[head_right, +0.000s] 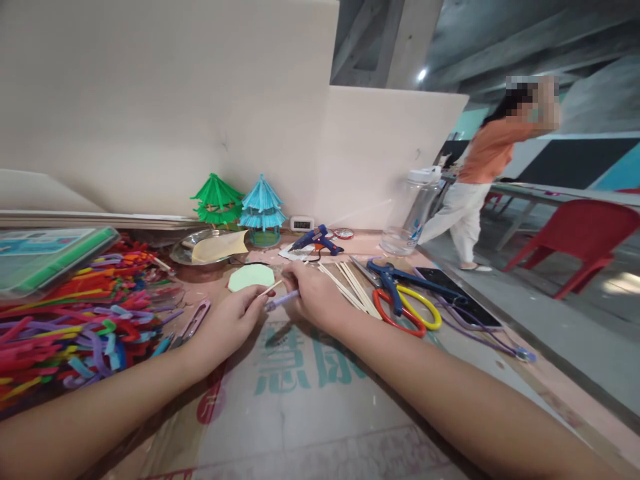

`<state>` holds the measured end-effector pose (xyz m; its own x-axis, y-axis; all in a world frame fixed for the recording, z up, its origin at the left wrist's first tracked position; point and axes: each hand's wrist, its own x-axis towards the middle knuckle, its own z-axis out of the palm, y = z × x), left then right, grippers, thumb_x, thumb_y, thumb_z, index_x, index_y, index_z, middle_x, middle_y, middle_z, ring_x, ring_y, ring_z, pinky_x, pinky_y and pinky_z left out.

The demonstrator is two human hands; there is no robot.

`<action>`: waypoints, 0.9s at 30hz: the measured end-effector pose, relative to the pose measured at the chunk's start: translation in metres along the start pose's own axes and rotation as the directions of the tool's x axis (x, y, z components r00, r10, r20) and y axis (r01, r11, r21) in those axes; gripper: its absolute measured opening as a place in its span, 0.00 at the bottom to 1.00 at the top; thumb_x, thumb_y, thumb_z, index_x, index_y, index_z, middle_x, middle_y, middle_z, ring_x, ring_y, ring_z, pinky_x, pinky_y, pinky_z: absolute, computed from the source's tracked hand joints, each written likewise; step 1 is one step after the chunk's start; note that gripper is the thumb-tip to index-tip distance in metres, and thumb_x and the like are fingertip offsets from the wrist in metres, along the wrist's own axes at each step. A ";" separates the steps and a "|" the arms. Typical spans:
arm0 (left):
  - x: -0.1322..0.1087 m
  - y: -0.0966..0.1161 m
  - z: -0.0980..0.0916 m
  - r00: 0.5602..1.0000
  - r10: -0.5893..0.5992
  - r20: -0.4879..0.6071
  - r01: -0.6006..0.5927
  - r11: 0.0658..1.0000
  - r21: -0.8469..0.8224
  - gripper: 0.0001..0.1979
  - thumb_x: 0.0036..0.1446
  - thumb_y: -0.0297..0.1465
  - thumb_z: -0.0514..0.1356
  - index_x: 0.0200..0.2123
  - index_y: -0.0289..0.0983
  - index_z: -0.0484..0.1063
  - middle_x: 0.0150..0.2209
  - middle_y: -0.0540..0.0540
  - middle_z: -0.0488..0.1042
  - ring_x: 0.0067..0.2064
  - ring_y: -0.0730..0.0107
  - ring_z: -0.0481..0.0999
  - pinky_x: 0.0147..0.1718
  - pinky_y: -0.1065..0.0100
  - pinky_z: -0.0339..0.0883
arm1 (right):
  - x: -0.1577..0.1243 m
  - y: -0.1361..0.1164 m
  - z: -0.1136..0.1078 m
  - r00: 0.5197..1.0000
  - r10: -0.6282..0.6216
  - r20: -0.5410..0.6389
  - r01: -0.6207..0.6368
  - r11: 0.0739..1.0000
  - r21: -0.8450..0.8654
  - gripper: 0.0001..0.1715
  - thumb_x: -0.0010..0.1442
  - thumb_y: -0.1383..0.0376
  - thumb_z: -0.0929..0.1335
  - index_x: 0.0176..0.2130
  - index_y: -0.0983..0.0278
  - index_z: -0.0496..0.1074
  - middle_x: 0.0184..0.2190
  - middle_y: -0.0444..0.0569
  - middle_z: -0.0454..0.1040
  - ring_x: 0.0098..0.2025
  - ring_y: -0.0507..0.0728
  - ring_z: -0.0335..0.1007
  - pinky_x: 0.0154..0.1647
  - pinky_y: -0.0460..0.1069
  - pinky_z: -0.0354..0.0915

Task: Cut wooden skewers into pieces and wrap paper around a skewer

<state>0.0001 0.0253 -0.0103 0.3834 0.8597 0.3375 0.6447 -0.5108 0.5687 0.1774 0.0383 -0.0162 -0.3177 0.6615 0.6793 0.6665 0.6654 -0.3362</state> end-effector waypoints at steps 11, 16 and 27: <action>-0.001 0.007 -0.002 1.000 0.001 0.000 -0.001 0.995 -0.099 0.17 0.62 0.35 0.44 0.36 0.37 0.71 0.37 0.43 0.78 0.40 0.60 0.75 0.40 0.64 0.66 | -0.003 0.002 0.006 0.999 -0.038 0.002 0.038 0.997 0.061 0.08 0.57 0.71 0.63 0.39 0.64 0.67 0.26 0.44 0.70 0.28 0.52 0.64 0.30 0.45 0.59; -0.001 0.006 -0.002 1.000 -0.008 -0.004 0.007 0.995 -0.104 0.17 0.61 0.35 0.44 0.34 0.37 0.70 0.34 0.43 0.77 0.38 0.59 0.75 0.39 0.63 0.67 | -0.001 0.004 0.003 1.000 -0.015 -0.022 0.016 0.999 0.047 0.07 0.59 0.68 0.62 0.38 0.65 0.68 0.25 0.44 0.70 0.26 0.52 0.64 0.28 0.46 0.58; -0.001 0.007 -0.002 0.999 -0.020 0.033 0.024 0.993 -0.119 0.17 0.61 0.36 0.43 0.33 0.37 0.69 0.34 0.41 0.77 0.39 0.57 0.75 0.40 0.61 0.66 | -0.002 0.005 0.007 0.998 -0.004 -0.064 0.004 1.000 0.010 0.08 0.59 0.68 0.63 0.40 0.65 0.68 0.27 0.45 0.71 0.28 0.52 0.65 0.29 0.45 0.59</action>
<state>0.0027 0.0206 -0.0051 0.3917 0.8693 0.3014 0.5702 -0.4865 0.6620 0.1766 0.0423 -0.0235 -0.2761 0.6356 0.7209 0.6582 0.6717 -0.3401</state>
